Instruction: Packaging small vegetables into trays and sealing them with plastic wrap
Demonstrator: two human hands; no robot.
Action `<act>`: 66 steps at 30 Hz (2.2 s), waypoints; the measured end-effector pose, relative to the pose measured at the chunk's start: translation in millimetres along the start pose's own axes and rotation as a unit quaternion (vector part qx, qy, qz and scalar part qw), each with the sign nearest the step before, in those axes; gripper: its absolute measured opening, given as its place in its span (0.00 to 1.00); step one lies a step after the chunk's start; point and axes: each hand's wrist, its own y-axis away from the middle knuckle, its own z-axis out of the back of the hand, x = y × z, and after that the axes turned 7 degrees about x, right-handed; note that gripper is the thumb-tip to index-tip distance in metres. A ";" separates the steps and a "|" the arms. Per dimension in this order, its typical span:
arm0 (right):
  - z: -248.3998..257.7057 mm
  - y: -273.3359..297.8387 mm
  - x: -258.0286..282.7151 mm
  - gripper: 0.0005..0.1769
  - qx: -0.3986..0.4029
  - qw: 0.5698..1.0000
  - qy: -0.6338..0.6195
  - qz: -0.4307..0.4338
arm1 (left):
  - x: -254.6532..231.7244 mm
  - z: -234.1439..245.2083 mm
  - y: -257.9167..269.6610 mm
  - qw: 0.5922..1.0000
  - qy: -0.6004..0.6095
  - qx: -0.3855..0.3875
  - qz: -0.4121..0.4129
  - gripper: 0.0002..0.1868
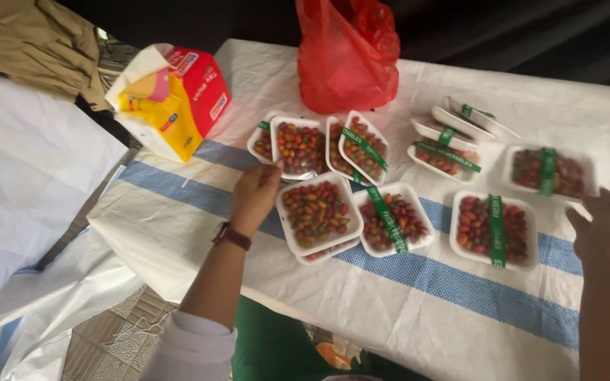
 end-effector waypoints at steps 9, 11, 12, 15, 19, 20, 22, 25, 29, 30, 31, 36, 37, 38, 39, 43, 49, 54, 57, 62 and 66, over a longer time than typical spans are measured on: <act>77.3 35.3 108.7 0.61 -0.014 0.941 -0.331 -0.063 | -8.8 8.9 -38.0 0.995 -0.074 -0.064 0.016 0.26; 86.5 47.7 122.2 0.56 -0.053 0.922 -0.380 0.054 | -14.2 27.4 -42.1 0.989 -0.062 -0.133 -0.012 0.25; 89.7 48.3 132.5 0.56 -0.053 0.921 -0.382 0.055 | -30.4 34.0 -28.9 0.989 -0.063 -0.135 -0.013 0.25; 106.5 49.1 166.2 0.32 -0.078 0.842 -0.532 0.031 | -63.8 25.8 1.2 0.985 0.103 -0.110 -0.086 0.19; 128.7 42.9 209.3 0.19 0.095 0.575 -0.812 0.027 | -80.9 -65.3 53.0 0.973 0.083 -0.033 -0.213 0.17; 130.5 43.7 214.8 0.32 0.165 0.476 -0.862 0.054 | -90.9 -92.7 74.1 0.982 0.105 0.056 -0.148 0.22; 129.9 42.4 216.6 0.40 0.164 0.478 -0.862 0.034 | -111.3 -114.6 95.5 0.971 0.143 0.081 -0.172 0.20; 118.0 43.5 201.3 0.47 0.122 0.504 -0.853 -0.069 | -121.4 -155.9 88.8 0.955 0.174 0.112 -0.214 0.18; 102.6 42.8 191.6 0.44 0.097 0.511 -0.853 -0.035 | -121.1 -182.6 68.6 0.917 0.299 0.134 -0.226 0.13; 92.2 42.9 185.9 0.44 0.094 0.513 -0.853 -0.036 | -123.9 -177.7 70.9 0.916 0.300 0.137 -0.227 0.13; 82.1 43.1 180.7 0.35 0.083 0.526 -0.846 -0.040 | -126.5 -172.1 73.1 0.910 0.323 0.148 -0.215 0.15; 60.0 48.8 180.5 0.25 0.071 0.539 -0.837 -0.060 | -115.0 -170.7 78.8 0.870 0.406 0.219 -0.173 0.23; 63.6 50.5 184.0 0.25 0.070 0.537 -0.839 -0.058 | -113.3 -170.7 79.1 0.860 0.425 0.219 -0.178 0.25; 67.6 52.5 186.9 0.25 0.067 0.536 -0.840 -0.057 | -111.9 -171.2 79.6 0.850 0.444 0.219 -0.182 0.26; 66.7 54.1 185.3 0.25 0.066 0.537 -0.839 -0.060 | -111.4 -171.2 79.9 0.849 0.445 0.222 -0.180 0.26; 85.6 61.1 192.1 0.26 0.090 0.523 -0.846 -0.050 | -110.0 -169.9 82.7 0.881 0.432 0.174 -0.081 0.31; 98.5 63.3 198.7 0.21 0.110 0.526 -0.841 -0.063 | -108.4 -170.8 82.3 0.909 0.393 0.140 -0.009 0.37; 92.2 62.9 195.1 0.21 0.114 0.518 -0.846 -0.059 | -112.4 -168.0 82.9 0.880 0.447 0.140 -0.082 0.35; 87.2 62.7 194.0 0.21 0.132 0.472 -0.871 -0.043 | -113.3 -164.1 82.3 0.916 0.381 0.124 -0.026 0.39; 94.5 61.4 203.5 0.26 0.110 0.492 -0.862 -0.042 | -108.8 -170.9 77.1 0.917 0.331 0.073 -0.208 0.31; 94.8 59.7 202.3 0.20 0.075 0.539 -0.835 -0.078 | -109.6 -174.9 82.3 0.904 0.338 0.137 -0.225 0.33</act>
